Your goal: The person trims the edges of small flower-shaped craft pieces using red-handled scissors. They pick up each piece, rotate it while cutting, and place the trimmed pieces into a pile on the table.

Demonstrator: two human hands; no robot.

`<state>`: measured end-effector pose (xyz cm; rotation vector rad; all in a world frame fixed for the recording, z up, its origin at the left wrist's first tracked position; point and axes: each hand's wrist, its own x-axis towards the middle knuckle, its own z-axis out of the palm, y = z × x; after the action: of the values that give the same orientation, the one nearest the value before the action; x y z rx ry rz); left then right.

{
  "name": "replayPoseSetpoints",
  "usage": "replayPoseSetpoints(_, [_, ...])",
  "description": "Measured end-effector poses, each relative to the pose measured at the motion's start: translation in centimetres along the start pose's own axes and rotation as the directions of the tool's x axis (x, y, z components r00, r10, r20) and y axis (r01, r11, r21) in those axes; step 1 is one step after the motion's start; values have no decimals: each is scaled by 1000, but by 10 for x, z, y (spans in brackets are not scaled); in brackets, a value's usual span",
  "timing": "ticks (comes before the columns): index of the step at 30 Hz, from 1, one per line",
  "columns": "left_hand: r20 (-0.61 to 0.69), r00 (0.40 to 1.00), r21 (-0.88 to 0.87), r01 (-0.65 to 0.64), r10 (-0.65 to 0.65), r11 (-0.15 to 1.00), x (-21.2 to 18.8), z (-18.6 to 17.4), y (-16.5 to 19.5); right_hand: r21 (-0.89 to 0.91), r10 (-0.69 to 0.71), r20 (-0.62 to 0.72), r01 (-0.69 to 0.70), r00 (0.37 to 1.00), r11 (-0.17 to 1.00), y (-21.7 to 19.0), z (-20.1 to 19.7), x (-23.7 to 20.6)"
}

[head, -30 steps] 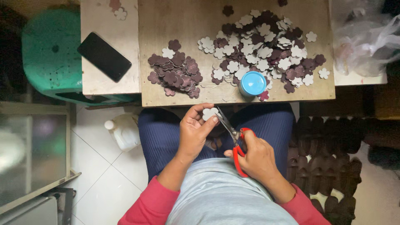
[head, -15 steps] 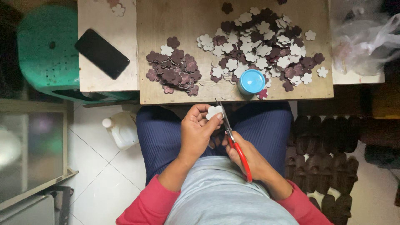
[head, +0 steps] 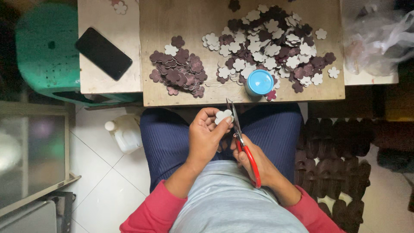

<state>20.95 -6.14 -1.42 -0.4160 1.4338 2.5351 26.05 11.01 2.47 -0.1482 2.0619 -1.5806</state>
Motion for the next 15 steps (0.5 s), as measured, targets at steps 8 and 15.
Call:
replayPoseSetpoints(8, [4,1000,12,-9,9,1000,0,0,1,-132,-66,-41,60,997,989,-3,-1,1])
replayPoseSetpoints(15, [11,1000,2,-8,8,1000,0,0,0,-113,-59,-38,55,998,992,1,-1,0])
